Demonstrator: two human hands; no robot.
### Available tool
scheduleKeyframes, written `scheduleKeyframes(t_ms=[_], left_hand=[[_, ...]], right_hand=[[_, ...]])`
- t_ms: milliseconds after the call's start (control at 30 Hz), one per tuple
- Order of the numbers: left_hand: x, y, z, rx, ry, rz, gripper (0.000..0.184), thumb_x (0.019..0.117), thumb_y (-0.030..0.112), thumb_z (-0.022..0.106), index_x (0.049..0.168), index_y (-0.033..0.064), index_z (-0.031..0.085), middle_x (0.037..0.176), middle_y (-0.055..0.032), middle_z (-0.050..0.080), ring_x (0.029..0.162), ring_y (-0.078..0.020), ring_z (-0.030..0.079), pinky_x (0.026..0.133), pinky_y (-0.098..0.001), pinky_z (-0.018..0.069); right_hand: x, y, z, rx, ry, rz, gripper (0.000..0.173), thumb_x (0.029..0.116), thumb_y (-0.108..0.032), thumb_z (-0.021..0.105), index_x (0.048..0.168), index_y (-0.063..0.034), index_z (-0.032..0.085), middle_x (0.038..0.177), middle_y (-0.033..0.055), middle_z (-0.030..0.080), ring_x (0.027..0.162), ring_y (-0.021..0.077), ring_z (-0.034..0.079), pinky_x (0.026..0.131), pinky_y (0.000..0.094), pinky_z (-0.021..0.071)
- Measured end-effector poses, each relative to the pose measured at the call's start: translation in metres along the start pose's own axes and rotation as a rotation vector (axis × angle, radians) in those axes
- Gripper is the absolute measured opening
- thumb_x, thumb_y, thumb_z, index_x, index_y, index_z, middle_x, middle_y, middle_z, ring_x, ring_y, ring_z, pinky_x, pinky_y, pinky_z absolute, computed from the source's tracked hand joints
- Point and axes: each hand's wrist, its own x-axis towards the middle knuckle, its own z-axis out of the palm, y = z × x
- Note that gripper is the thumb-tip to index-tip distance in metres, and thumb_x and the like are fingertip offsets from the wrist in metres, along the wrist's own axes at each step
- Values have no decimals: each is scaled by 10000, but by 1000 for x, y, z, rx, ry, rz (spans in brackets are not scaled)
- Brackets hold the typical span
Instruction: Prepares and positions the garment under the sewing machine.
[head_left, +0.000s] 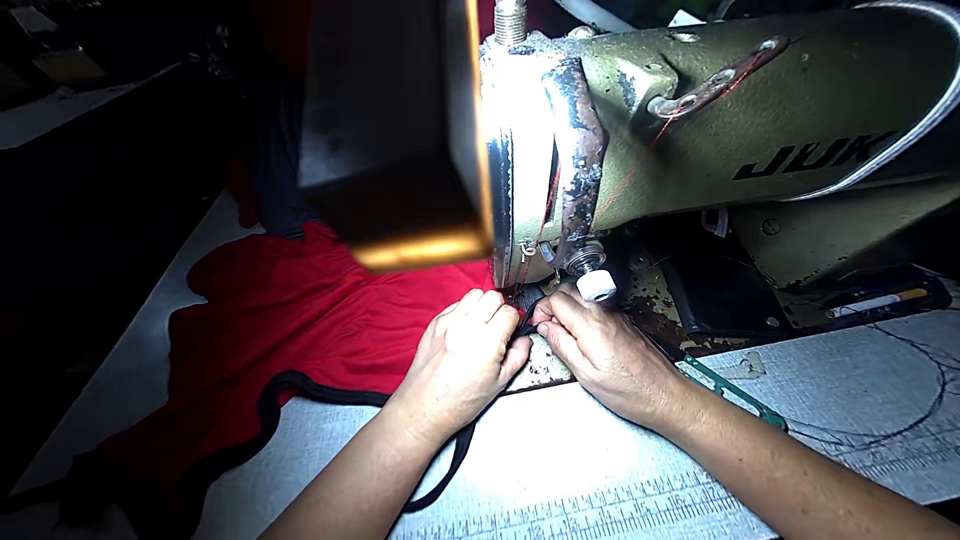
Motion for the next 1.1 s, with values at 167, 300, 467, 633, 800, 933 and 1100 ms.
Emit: scheduleKeyframes(t_ms=[167,300,467,633,800,933,1100], left_hand=[[2,-4,-1,-19,28,120,189,930,129,576,813,51,702,765,-50,579,765,-206,591,657,-310,482],[1,-6,-3,-89,-13,183,180,919,106,577,798,50,697,762,-42,582,777,-195,597,689,-292,504],[-1,-7,-3,-143,-32,124,197,938,122,559,857,50,723,801,-39,607,817,-164,616,728,-257,518],[-4,-10,-5,-270,-88,12,176,928,187,594,828,111,716,795,33,603,834,-72,604,747,-199,501],[-9,-17,-11,-364,-55,-79,212,963,218,579,938,134,772,878,70,641,924,-24,603,816,-163,489],[-12,-24,-11,-274,-111,-69,272,977,284,551,1064,206,797,1040,60,665,1032,-90,594,877,-294,469],[-13,-35,-16,-194,-156,-67,296,941,324,541,1068,239,794,1161,40,686,1134,-129,600,909,-375,455]], right_hand=[[-2,0,3,10,75,15,183,985,-260,498,941,-185,659,858,-49,576,806,78,578,740,284,476],[-4,4,6,8,179,-90,301,879,-281,656,1155,-170,702,1106,15,681,1047,153,652,884,353,545],[-1,1,6,-43,96,-127,190,936,-162,582,1048,-146,735,960,6,692,956,158,668,857,356,519],[-4,5,8,3,133,-186,158,904,-111,603,884,-128,760,841,-9,642,848,122,638,778,287,521],[-4,8,4,-50,129,-300,172,874,-101,594,872,-113,766,816,-5,632,844,129,631,769,258,515],[-5,9,4,-79,150,-353,189,862,-83,587,880,-101,774,796,3,630,818,142,621,731,255,506],[-7,8,3,-99,147,-347,209,860,-78,587,917,-95,787,787,7,621,794,145,621,714,260,510]])
